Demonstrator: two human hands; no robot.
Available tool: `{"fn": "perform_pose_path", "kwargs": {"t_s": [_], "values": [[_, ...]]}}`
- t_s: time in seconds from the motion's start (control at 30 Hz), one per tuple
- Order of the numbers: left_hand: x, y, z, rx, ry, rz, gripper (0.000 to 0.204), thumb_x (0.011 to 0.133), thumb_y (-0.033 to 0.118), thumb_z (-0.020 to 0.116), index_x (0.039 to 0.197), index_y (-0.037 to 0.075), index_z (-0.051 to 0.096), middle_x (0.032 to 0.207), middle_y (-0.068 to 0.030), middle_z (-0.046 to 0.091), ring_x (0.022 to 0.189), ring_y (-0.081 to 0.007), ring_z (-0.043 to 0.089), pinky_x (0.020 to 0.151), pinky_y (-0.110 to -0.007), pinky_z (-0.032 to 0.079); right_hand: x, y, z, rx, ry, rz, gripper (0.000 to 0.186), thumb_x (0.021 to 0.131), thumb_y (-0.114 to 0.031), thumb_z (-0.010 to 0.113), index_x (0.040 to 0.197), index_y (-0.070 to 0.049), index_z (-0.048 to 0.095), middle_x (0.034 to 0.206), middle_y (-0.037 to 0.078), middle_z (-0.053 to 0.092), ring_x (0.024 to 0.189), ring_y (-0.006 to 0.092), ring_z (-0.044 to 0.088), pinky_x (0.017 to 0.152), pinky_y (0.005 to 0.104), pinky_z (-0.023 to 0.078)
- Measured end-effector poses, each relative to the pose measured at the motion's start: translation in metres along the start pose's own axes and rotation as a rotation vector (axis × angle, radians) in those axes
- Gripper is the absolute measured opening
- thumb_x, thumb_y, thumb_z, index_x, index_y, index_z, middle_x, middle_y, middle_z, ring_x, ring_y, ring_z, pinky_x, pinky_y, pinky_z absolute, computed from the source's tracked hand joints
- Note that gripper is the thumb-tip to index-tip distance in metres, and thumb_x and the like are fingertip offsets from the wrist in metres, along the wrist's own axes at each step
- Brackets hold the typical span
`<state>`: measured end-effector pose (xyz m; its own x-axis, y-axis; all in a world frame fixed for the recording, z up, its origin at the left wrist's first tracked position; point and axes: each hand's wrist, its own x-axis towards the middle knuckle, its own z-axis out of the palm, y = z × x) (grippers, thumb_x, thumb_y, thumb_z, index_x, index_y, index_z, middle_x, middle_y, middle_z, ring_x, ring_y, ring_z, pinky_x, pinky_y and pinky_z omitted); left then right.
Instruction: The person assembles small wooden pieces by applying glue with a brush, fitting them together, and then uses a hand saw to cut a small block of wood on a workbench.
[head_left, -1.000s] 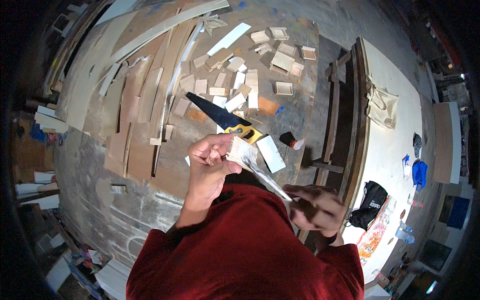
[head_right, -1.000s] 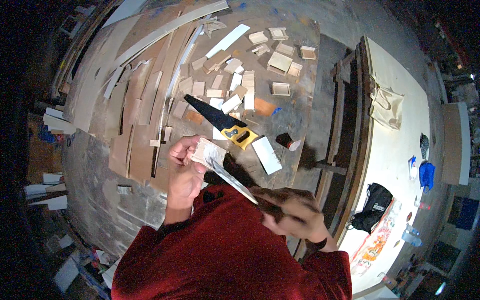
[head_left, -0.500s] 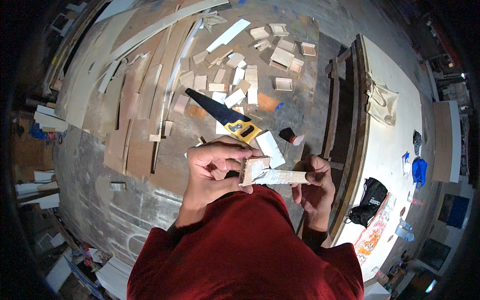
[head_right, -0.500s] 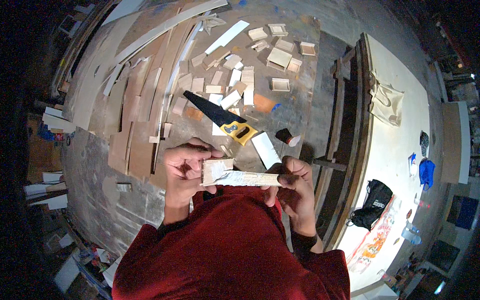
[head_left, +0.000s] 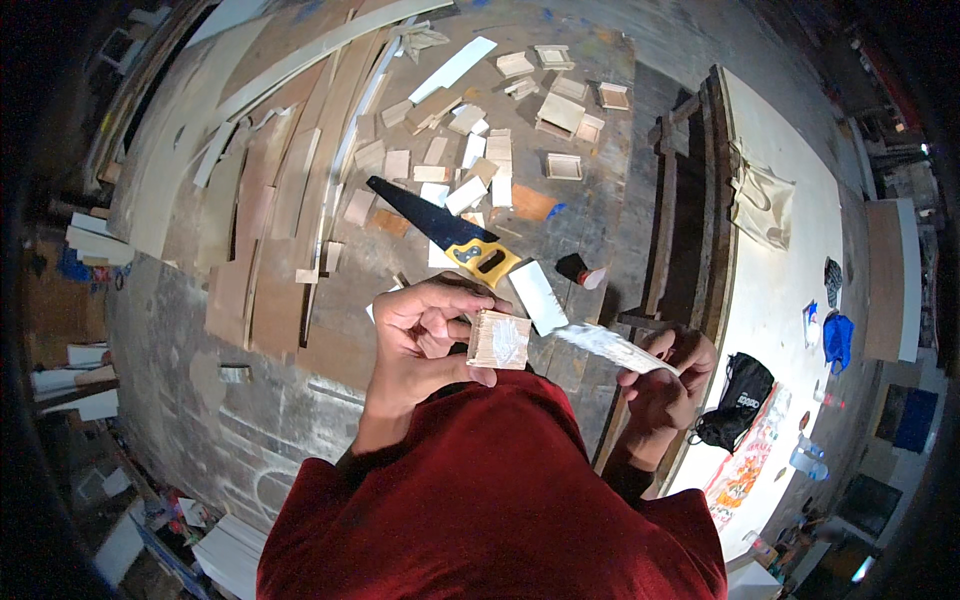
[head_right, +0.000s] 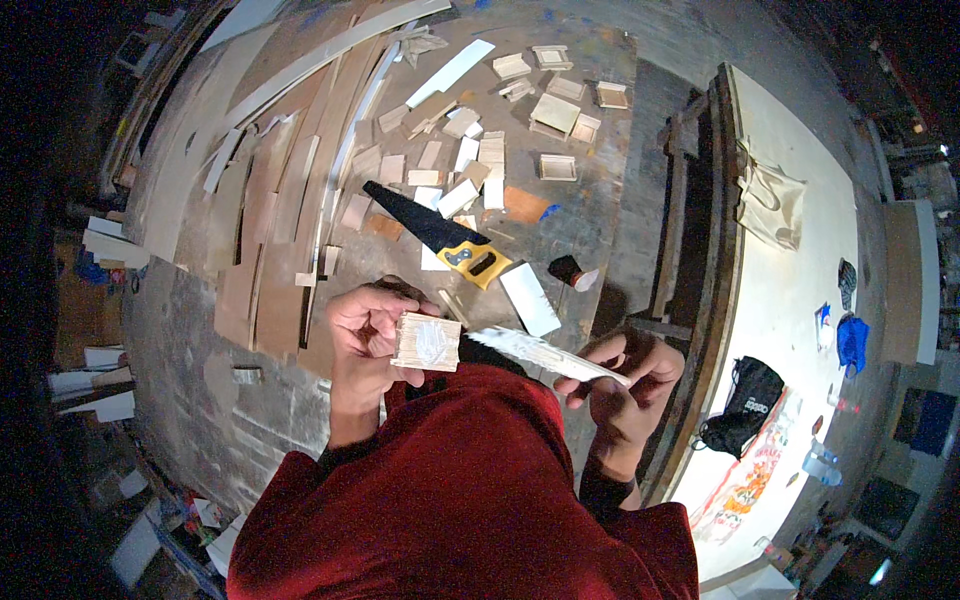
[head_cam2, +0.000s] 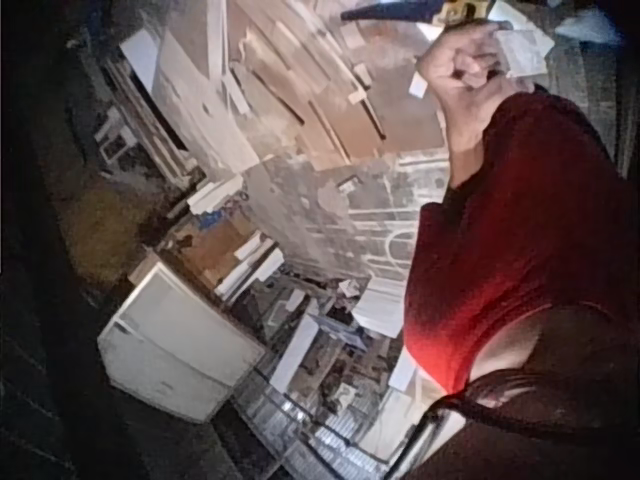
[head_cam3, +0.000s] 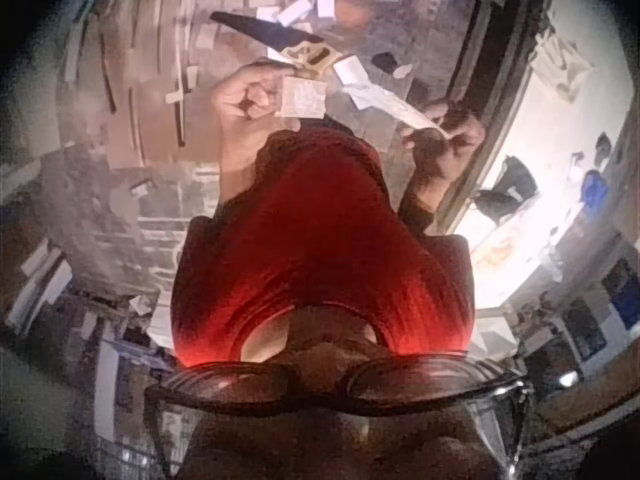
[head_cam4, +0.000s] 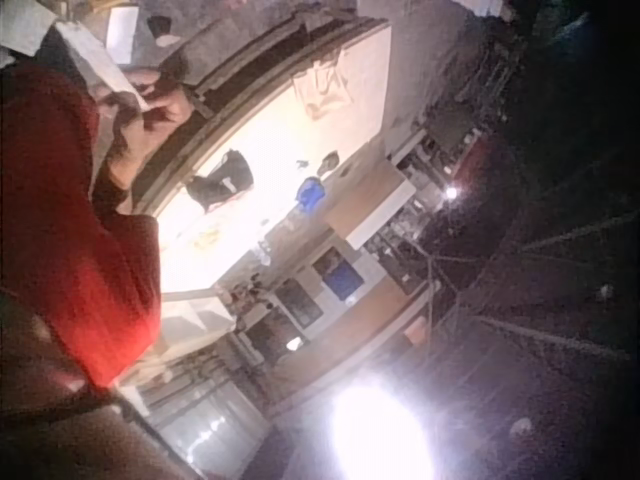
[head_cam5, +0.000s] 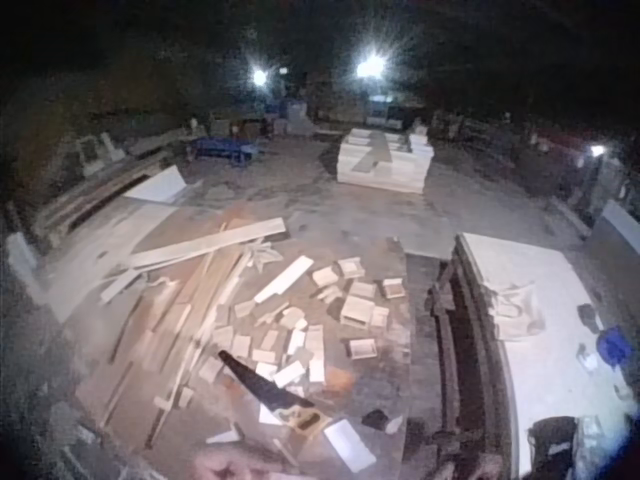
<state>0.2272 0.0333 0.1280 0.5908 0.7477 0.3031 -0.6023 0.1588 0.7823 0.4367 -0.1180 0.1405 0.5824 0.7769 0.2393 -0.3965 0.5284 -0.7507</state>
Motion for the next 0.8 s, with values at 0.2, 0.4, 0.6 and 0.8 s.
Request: {"fn": "perform_pose_path", "kwargs": {"t_s": [0.2,0.4,0.6,0.8], "values": [[0.002,0.000,-0.004,0.013,-0.024,-0.050,0.056,0.064,-0.008,0.085,0.114,-0.008,0.060,0.113,-0.0236,0.065,0.106,-0.0304,0.067,0.080,-0.042,0.063,0.000,0.009,0.006,-0.122,0.163,0.029,0.020,0.080,0.006,0.064,0.082,-0.002,0.046,0.078,0.025,0.064,0.058,0.0268,0.068,0.041,0.0275,0.054],[0.002,-0.004,-0.008,-0.004,0.005,-0.053,0.060,0.064,-0.004,0.087,0.117,-0.007,0.059,0.113,-0.0228,0.067,0.105,-0.0283,0.068,0.086,-0.040,0.060,-0.001,0.008,-0.001,-0.247,0.042,0.101,0.021,0.084,-0.002,0.068,0.103,0.004,0.063,0.086,0.021,0.067,0.062,0.0229,0.069,0.043,0.0236,0.052],[0.005,-0.006,-0.007,-0.052,0.023,-0.042,0.060,0.065,-0.002,0.088,0.117,-0.007,0.059,0.113,-0.0229,0.067,0.105,-0.0287,0.068,0.087,-0.040,0.060,0.002,0.013,0.005,-0.378,-0.037,0.005,0.024,0.086,-0.008,0.073,0.100,0.010,0.067,0.077,0.020,0.068,0.065,0.0268,0.071,0.053,0.0324,0.058],[0.007,-0.006,-0.010,-0.026,-0.044,-0.077,0.052,0.067,-0.013,0.081,0.114,-0.010,0.060,0.116,-0.0248,0.064,0.109,-0.0333,0.065,0.081,-0.041,0.063,0.004,0.007,0.011,-0.113,0.100,0.284,0.023,0.094,-0.012,0.062,0.082,0.008,0.061,0.063,0.015,0.063,0.044,0.0202,0.060,0.040,0.0299,0.050]]}}
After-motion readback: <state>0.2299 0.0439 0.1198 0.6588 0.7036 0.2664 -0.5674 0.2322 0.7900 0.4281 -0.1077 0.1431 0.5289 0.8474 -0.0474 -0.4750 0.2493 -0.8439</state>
